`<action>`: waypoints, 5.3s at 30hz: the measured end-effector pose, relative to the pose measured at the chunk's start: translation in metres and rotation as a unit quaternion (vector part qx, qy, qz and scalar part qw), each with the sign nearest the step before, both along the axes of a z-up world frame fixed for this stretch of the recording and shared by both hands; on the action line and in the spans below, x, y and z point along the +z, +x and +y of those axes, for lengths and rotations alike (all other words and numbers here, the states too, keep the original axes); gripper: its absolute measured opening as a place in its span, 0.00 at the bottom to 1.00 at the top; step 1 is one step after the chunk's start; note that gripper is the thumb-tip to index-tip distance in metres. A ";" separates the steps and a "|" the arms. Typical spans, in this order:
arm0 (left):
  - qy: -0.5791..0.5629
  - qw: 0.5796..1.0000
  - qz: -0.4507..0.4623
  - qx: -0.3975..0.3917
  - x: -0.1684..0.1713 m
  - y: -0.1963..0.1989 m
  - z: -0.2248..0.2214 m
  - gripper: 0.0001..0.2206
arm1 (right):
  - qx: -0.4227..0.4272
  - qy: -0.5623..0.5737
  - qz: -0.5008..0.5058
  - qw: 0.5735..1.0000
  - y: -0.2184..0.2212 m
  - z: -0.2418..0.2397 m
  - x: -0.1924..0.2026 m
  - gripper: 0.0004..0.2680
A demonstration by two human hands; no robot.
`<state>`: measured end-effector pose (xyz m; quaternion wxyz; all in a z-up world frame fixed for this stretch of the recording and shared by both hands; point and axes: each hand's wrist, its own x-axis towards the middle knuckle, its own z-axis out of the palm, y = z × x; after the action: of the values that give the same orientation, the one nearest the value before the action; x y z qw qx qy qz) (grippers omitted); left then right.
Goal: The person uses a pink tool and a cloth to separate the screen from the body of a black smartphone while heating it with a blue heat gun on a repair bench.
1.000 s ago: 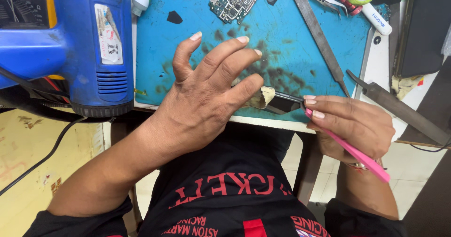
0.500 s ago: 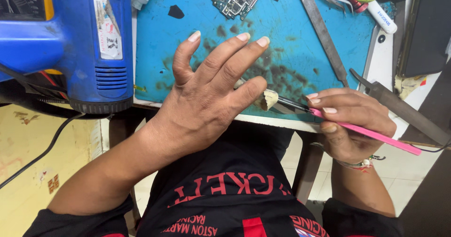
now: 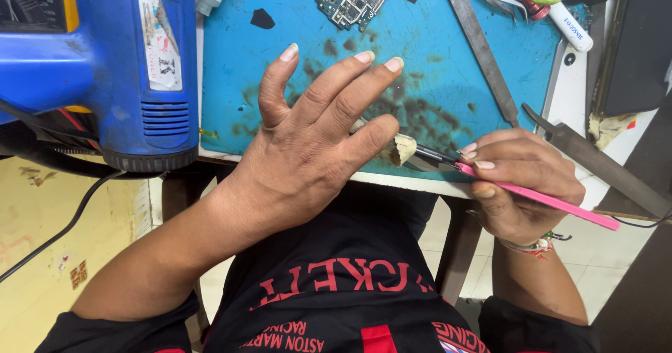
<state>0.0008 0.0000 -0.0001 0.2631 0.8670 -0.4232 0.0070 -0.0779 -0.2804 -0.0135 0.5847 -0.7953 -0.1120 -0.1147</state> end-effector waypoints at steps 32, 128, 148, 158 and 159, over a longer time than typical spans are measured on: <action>-0.004 0.999 0.035 -0.020 -0.004 0.007 -0.002 0.13 | 0.049 -0.193 -0.083 0.976 0.017 0.001 0.023 0.05; 0.042 0.990 0.069 -0.115 0.011 0.037 -0.049 0.28 | -0.021 0.042 0.428 0.902 0.063 -0.008 0.047 0.07; 0.033 0.975 -0.210 0.060 -0.009 -0.035 -0.043 0.04 | -0.044 0.001 0.290 0.956 0.011 0.009 0.063 0.06; 0.036 0.977 -0.202 0.064 -0.012 -0.043 -0.044 0.04 | -0.066 0.108 0.191 0.973 -0.011 0.010 0.043 0.05; 0.037 0.977 -0.199 0.064 -0.011 -0.043 -0.044 0.03 | -0.078 0.115 0.167 0.976 -0.014 0.011 0.041 0.05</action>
<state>-0.0426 -0.0440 -0.0115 0.1405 0.8826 -0.4107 0.1805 -0.0923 -0.2693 0.0275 0.6722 -0.7366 0.0635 -0.0382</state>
